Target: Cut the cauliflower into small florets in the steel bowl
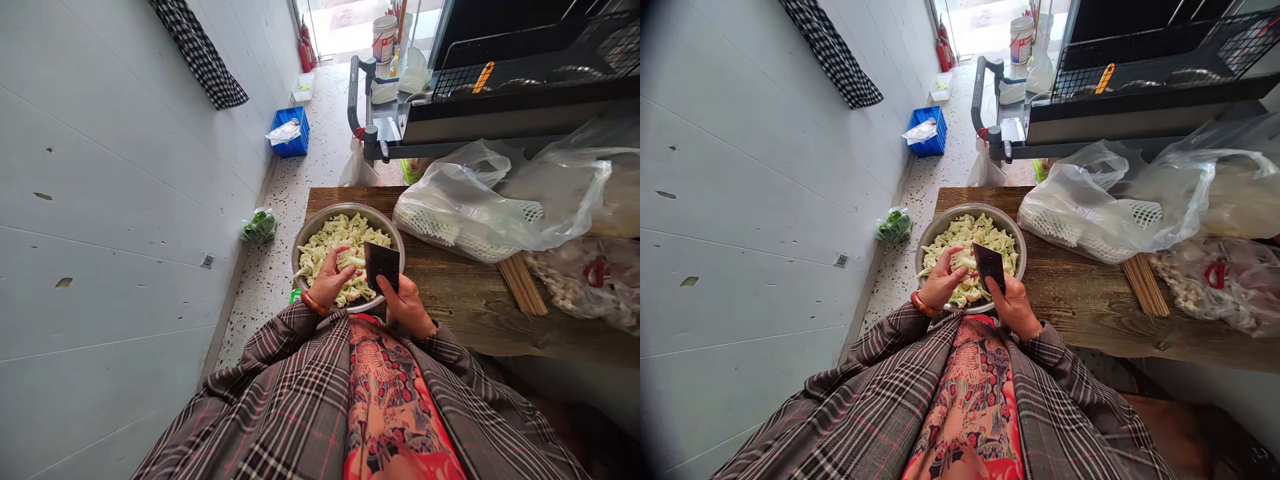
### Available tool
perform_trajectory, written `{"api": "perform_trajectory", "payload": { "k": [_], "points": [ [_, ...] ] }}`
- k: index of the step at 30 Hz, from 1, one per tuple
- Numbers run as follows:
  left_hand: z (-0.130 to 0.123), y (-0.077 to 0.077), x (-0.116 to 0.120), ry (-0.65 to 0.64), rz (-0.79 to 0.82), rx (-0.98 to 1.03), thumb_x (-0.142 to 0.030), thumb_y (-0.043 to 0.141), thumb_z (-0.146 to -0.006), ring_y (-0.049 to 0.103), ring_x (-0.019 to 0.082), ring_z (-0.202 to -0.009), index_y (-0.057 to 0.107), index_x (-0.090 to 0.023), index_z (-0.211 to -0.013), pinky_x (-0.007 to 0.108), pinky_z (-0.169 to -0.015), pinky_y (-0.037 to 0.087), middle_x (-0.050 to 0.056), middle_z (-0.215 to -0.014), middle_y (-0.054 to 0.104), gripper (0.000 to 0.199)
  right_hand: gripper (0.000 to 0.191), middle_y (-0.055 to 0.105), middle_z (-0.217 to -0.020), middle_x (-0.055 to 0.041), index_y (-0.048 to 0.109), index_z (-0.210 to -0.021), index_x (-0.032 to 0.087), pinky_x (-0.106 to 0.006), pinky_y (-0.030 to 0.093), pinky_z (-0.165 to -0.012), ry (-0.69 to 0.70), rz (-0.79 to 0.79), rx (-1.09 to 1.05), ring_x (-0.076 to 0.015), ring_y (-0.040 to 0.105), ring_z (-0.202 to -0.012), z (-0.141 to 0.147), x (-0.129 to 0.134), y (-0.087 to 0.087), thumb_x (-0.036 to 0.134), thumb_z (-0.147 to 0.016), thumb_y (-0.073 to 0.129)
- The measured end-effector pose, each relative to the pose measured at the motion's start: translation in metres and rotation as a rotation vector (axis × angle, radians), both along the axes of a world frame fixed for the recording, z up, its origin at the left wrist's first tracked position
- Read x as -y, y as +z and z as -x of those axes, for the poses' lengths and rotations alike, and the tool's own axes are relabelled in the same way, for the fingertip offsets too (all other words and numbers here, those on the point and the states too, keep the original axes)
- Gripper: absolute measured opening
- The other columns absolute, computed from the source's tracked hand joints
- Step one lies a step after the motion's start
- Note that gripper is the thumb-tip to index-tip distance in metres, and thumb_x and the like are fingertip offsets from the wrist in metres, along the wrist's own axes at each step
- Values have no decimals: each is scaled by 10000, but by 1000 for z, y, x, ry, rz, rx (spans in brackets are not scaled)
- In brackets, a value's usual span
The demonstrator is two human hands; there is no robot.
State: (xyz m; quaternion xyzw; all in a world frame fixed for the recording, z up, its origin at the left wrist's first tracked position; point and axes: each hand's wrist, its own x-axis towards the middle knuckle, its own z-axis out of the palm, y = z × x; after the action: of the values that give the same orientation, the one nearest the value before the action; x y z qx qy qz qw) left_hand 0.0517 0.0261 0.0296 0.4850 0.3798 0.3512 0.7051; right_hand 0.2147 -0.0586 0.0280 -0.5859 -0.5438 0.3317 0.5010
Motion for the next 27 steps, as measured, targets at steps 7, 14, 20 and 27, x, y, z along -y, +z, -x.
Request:
{"api": "perform_trajectory", "payload": {
  "k": [7,14,20,27],
  "points": [
    [1,3,-2,8,-73,-94,-373,659,-810,613,179,-1010,447,-192,-1345,325,-859,562,107,-1338,528,603,320,578,-671,-12,575,-726,180,-251,420,-596,16,-24,18,-136,505,-617,-3,2,4,391,-939,462],
    [8,6,-8,-80,-133,-226,-388,656,-805,609,127,-852,519,-191,-1319,252,-701,567,113,-1384,491,568,265,637,-773,-34,616,-847,174,-262,436,-650,140,2,9,-152,563,-694,-10,4,6,354,-951,452],
    [8,-1,-5,-104,-96,-234,-412,628,-824,576,92,-703,492,-164,-1346,241,-650,531,97,-1123,624,593,305,595,-704,-23,603,-783,172,-262,420,-616,139,9,14,-144,524,-641,-9,2,5,376,-950,448],
    [11,-3,-8,-156,-79,-232,-439,628,-820,547,81,-676,499,-160,-1348,226,-639,501,84,-1051,639,611,362,623,-721,-34,623,-780,168,-269,435,-617,165,68,-26,-151,546,-650,-10,1,1,430,-948,437]
  ]
}}
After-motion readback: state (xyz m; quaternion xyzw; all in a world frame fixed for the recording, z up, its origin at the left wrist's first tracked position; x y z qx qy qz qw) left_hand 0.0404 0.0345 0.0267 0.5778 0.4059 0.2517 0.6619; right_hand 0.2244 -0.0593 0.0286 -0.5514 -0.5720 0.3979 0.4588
